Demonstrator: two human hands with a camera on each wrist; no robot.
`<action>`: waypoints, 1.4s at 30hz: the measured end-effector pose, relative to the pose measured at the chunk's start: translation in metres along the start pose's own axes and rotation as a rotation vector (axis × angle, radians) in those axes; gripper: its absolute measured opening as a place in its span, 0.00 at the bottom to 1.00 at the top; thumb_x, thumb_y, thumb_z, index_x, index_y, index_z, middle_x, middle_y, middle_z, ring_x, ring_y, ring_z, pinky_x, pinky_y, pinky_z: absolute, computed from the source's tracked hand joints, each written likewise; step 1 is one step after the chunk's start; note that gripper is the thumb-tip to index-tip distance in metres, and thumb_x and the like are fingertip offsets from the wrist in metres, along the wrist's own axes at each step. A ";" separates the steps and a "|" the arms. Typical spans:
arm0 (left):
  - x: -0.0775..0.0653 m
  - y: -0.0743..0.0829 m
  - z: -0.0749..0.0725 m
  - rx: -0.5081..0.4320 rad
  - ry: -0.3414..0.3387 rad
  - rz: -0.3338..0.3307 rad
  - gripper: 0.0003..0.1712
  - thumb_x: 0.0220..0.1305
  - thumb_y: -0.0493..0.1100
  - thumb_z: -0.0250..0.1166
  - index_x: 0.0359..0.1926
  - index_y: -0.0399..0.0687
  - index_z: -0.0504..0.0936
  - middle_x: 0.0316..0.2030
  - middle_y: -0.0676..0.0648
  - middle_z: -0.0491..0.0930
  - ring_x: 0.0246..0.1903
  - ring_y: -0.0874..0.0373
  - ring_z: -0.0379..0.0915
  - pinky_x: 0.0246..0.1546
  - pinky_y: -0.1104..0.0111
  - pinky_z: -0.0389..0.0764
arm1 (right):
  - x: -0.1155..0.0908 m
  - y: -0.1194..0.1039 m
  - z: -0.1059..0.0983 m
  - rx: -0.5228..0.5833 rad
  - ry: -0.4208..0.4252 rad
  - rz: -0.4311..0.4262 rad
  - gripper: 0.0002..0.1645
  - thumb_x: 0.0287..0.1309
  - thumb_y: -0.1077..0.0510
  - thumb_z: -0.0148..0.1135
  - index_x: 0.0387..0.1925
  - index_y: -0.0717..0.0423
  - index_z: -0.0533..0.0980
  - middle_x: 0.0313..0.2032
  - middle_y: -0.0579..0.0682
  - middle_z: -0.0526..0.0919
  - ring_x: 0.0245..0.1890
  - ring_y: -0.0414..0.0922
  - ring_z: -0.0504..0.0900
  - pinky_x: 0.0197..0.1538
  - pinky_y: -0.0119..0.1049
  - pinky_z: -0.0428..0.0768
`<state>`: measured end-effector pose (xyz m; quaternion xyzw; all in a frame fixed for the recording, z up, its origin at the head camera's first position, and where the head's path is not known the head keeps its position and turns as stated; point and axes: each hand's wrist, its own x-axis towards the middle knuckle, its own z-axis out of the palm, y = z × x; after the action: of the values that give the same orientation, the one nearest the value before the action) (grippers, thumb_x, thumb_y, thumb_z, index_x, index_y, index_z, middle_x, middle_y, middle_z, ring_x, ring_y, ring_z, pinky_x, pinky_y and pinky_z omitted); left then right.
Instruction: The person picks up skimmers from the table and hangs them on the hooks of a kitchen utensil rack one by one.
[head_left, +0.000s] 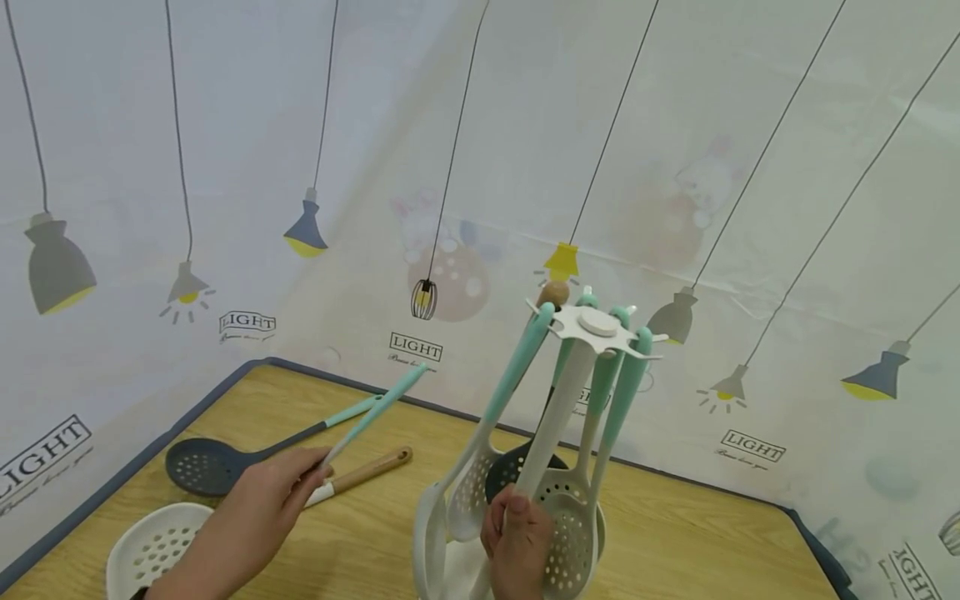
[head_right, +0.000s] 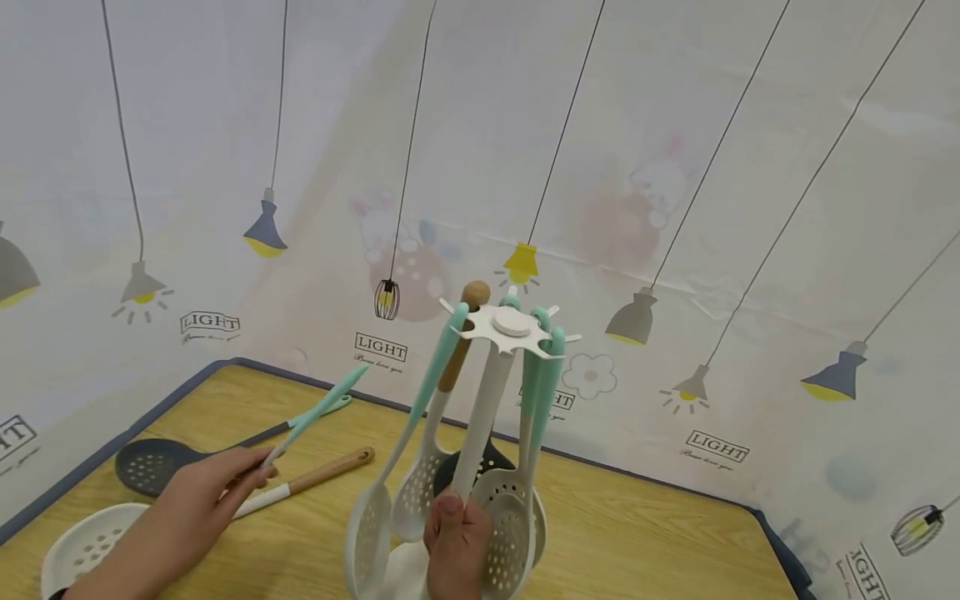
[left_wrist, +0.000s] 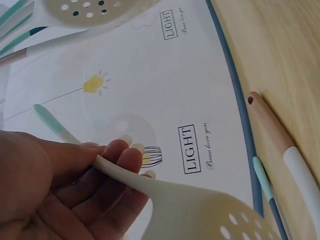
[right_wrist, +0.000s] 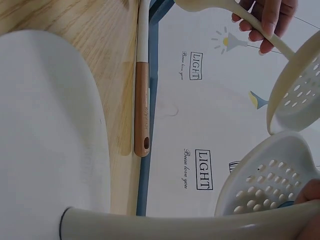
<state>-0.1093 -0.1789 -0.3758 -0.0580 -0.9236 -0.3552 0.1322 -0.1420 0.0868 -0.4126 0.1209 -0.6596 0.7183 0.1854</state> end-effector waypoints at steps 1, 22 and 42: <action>0.000 0.001 -0.001 0.004 0.012 0.010 0.16 0.70 0.37 0.64 0.56 0.42 0.82 0.39 0.52 0.85 0.35 0.65 0.81 0.28 0.74 0.79 | 0.000 0.000 0.000 0.003 0.000 -0.002 0.43 0.79 0.40 0.36 0.18 0.73 0.58 0.12 0.39 0.60 0.11 0.28 0.57 0.12 0.23 0.60; 0.001 0.028 -0.006 0.011 0.157 0.084 0.11 0.75 0.39 0.58 0.53 0.52 0.82 0.39 0.54 0.77 0.31 0.68 0.67 0.29 0.70 0.72 | 0.002 0.001 0.001 0.054 -0.022 -0.034 0.41 0.79 0.41 0.37 0.17 0.71 0.57 0.11 0.60 0.54 0.11 0.28 0.57 0.10 0.26 0.57; -0.006 0.039 -0.007 -0.047 0.499 0.306 0.25 0.51 0.31 0.76 0.53 0.46 0.87 0.37 0.47 0.91 0.28 0.79 0.78 0.22 0.84 0.73 | 0.002 0.005 0.000 0.088 -0.022 -0.055 0.42 0.77 0.39 0.38 0.18 0.71 0.57 0.11 0.60 0.53 0.11 0.30 0.56 0.09 0.31 0.55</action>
<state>-0.0942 -0.1549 -0.3475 -0.1105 -0.8347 -0.3556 0.4057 -0.1458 0.0864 -0.4158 0.1549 -0.6260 0.7398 0.1920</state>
